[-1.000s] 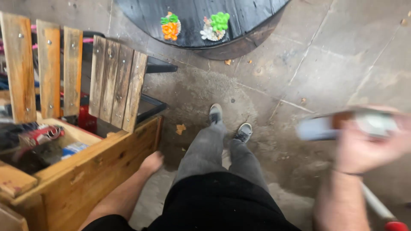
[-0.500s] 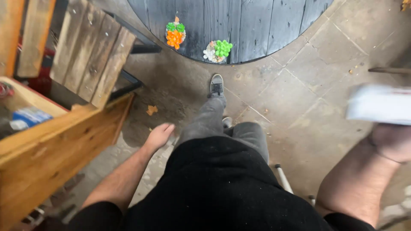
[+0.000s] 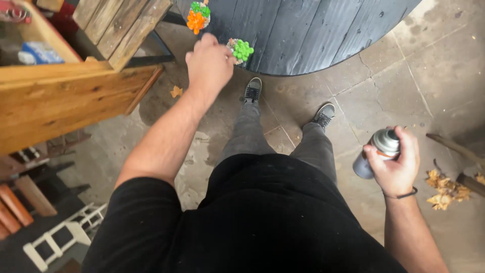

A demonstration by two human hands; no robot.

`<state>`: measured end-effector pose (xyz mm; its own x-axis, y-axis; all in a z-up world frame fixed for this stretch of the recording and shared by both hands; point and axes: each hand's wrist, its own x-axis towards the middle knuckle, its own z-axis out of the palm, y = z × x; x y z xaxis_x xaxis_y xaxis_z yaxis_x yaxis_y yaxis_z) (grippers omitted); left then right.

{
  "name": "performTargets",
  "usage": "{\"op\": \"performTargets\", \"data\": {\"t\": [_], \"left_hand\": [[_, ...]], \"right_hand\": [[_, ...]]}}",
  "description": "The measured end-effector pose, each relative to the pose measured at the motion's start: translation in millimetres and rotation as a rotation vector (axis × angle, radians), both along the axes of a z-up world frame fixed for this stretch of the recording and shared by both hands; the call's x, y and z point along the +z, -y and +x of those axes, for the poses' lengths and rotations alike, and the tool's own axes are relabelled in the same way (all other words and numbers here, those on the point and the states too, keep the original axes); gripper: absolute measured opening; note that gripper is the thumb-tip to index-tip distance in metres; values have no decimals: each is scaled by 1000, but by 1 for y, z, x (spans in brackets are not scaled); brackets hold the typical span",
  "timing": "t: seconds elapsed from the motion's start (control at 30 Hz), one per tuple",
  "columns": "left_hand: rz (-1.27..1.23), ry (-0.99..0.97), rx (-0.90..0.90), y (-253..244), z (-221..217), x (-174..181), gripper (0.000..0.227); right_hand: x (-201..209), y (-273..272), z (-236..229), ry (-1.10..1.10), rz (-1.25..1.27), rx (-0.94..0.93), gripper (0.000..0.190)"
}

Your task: Arranging decorative items on a wooden spool table and applying a spray coating

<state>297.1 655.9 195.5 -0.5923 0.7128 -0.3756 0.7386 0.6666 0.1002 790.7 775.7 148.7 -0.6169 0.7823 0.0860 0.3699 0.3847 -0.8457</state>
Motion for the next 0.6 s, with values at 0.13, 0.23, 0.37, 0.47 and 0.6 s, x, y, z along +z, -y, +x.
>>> {"op": "performTargets", "data": {"t": [0.13, 0.23, 0.37, 0.47, 0.6], "left_hand": [[-264, -98, 167, -38, 2, -30, 12], [-488, -104, 304, -66, 9, -40, 29], [-513, -154, 323, -78, 16, -63, 33], [-547, -221, 337, -84, 19, -80, 37], [-559, -281, 345, -88, 24, -99, 32]], "right_hand": [[-5, -28, 63, 182, 78, 142, 67], [-17, -36, 108, 195, 11, 130, 68], [-35, -40, 153, 255, -36, 111, 69], [-44, -45, 172, 267, -82, 81, 69], [-51, -53, 189, 265, -105, 64, 70]]}}
